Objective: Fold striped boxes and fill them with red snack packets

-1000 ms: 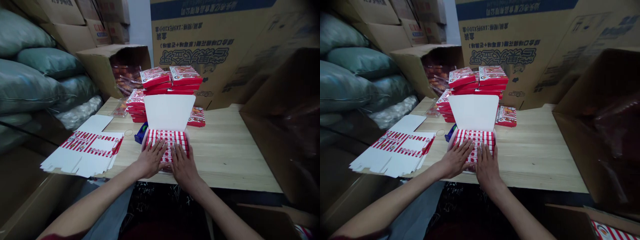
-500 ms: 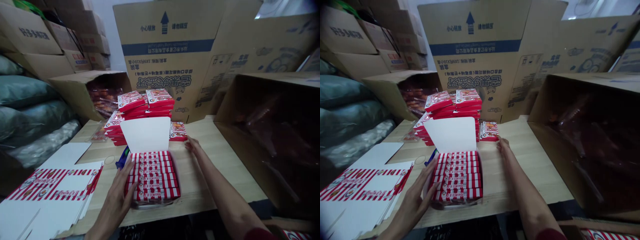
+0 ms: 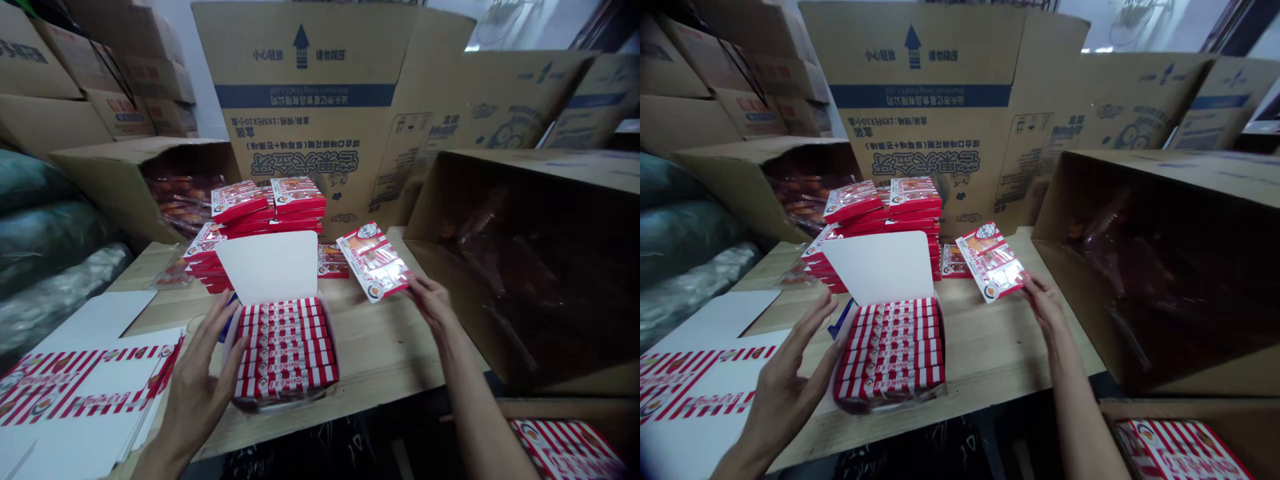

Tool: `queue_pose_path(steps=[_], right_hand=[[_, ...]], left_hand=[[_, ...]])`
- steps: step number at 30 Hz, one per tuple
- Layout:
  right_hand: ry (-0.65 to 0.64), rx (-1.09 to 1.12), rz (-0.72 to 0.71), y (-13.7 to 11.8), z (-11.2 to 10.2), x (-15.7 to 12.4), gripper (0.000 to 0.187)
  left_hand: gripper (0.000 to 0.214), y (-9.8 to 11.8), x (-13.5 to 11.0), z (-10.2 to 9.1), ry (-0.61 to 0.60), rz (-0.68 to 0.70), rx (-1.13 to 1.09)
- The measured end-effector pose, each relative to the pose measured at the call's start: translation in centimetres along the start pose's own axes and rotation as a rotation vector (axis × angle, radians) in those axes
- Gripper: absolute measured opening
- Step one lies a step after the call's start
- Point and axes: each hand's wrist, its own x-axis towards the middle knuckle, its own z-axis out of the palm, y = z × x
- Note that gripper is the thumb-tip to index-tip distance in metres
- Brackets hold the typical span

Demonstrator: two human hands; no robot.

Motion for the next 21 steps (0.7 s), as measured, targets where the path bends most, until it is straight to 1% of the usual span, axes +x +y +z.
queue_pose_path(steps=[1,2,3,4,5,7,8,10,12,13,14,15,17,18,19,21], right_hand=[[0.008,0.007,-0.051,-2.2,-1.4,-1.9,0.045],[-0.008,-0.032,-0.142,-4.6,-2.4,-4.0,0.048],[-0.036,-0.121,-0.223,-7.1,-2.8,-6.1,0.046],[-0.089,-0.227,-0.299,-9.5,-2.7,-8.1,0.041],[-0.143,-0.303,-0.393,-11.7,-2.0,-10.1,0.035],[-0.318,-0.422,-0.591,-14.9,0.4,-13.5,0.024],[-0.399,-0.43,-0.659,-15.9,1.9,-15.0,0.022],[-0.554,-0.431,-0.751,-16.6,4.9,-17.1,0.021],[-0.654,-0.398,-0.781,-15.8,7.5,-18.1,0.029],[-0.671,-0.379,-0.785,-15.0,8.5,-18.2,0.034],[-0.667,-0.367,-0.785,-13.9,9.3,-18.2,0.038],[-0.648,-0.367,-0.78,-12.6,10.0,-18.0,0.038],[-0.644,-0.437,-0.759,-9.2,11.1,-17.7,0.031],[-0.669,-0.509,-0.745,-7.3,11.6,-17.6,0.027],[-0.734,-0.615,-0.717,-5.4,12.1,-17.7,0.023],[-0.831,-0.851,-0.675,-2.1,13.1,-18.0,0.021]], left_hand=[[0.056,1.9,1.2,-0.5,0.005,0.054,-0.003],[0.058,3.8,2.5,-1.1,0.012,0.138,0.002],[0.061,5.8,3.9,-1.6,0.011,0.225,0.0],[0.065,7.6,5.2,-2.1,0.002,0.306,0.0],[0.068,9.2,6.4,-2.4,-0.037,0.378,0.008],[0.071,11.3,8.3,-2.9,-0.171,0.449,0.062],[0.069,11.8,8.9,-3.0,-0.247,0.456,0.081],[0.053,11.4,9.3,-3.5,-0.398,0.439,0.096],[0.029,9.7,8.9,-4.5,-0.505,0.398,0.085],[0.02,8.4,8.5,-5.2,-0.521,0.36,0.072],[0.015,7.0,8.1,-5.9,-0.504,0.309,0.051],[0.015,5.5,7.7,-6.8,-0.453,0.245,0.018],[0.023,2.6,7.0,-8.6,-0.31,0.102,-0.081],[0.028,1.4,6.7,-9.4,-0.243,0.041,-0.137],[0.031,0.5,6.4,-10.0,-0.193,-0.008,-0.189],[0.035,-0.8,6.0,-10.6,-0.139,-0.07,-0.267]])
